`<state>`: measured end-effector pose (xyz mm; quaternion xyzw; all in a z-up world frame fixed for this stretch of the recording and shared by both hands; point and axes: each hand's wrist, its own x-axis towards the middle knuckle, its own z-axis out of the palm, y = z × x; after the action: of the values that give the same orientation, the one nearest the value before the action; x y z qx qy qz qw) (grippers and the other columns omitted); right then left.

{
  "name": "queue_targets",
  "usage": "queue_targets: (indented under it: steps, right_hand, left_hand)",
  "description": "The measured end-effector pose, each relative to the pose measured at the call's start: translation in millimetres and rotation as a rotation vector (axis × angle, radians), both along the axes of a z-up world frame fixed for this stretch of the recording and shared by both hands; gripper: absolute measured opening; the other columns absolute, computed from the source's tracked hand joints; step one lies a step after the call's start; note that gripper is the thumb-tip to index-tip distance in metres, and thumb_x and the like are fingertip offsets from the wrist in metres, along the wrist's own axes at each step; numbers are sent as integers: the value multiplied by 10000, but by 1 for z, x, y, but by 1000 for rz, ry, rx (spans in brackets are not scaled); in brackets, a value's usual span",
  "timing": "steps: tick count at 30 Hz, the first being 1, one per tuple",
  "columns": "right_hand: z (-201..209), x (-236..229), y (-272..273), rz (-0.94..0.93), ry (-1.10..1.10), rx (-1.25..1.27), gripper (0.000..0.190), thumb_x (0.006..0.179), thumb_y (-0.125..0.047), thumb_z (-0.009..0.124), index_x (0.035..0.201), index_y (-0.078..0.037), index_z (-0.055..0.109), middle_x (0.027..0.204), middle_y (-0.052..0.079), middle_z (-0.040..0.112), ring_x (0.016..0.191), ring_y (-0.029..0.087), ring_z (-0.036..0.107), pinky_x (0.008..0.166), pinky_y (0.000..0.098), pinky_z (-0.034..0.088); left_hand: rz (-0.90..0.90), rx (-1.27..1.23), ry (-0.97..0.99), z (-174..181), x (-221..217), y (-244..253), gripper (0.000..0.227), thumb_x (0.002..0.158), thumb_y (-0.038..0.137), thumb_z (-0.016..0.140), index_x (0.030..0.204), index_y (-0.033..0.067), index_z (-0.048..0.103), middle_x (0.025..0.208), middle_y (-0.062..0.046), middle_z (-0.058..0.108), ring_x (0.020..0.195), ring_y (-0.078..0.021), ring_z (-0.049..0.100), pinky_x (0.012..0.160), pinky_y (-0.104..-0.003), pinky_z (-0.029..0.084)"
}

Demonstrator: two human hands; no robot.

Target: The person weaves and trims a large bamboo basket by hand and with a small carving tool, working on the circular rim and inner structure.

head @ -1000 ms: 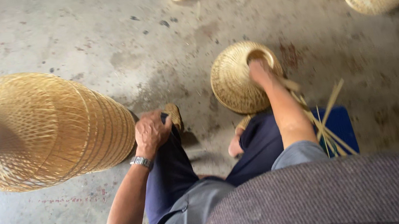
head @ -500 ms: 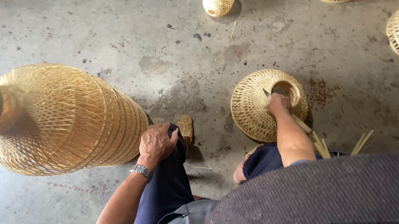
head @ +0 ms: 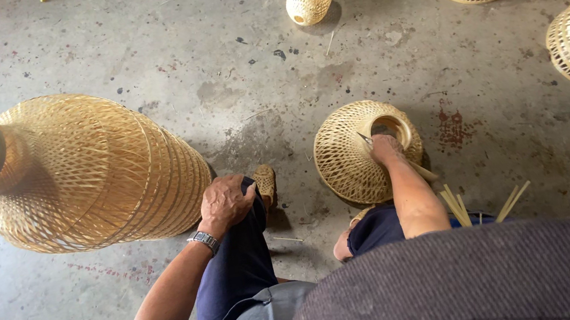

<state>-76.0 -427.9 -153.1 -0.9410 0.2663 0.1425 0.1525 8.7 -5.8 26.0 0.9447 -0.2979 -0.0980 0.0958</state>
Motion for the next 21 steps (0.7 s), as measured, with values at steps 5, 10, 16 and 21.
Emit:
queue_targets:
  steps: [5,10,16,21]
  right_hand:
    - [10,-1,1,67,-92,-45,140,1001,-74,570,920,8,649,833,237,647,762,353,638,716,476,531]
    - [10,3,-8,-143,-59,99,227,976,-179,637,1075,25,650,1026,251,666,948,390,639,825,497,517]
    - [23,6,-10,-367,-13,357,513,979,-297,659,1369,15,541,1270,233,632,1118,398,643,938,520,512]
    - [33,1,-15,-437,-286,559,577,922,-277,754,1358,40,545,1181,198,629,1003,317,612,787,458,501]
  left_hand:
    - [15,26,24,-2,0,-3,408,916,452,603,1020,72,710,1058,-163,723,1046,-354,668,909,-462,540]
    - [-12,6,0,-6,3,-4,410,912,443,598,1006,60,707,1040,-177,719,1032,-351,679,900,-456,550]
    - [-24,18,36,-7,8,-10,417,921,432,575,1029,49,700,1043,-184,720,1003,-361,686,855,-477,558]
    - [-16,35,51,2,5,-16,455,936,500,572,1015,73,708,1045,-159,726,998,-352,690,866,-473,558]
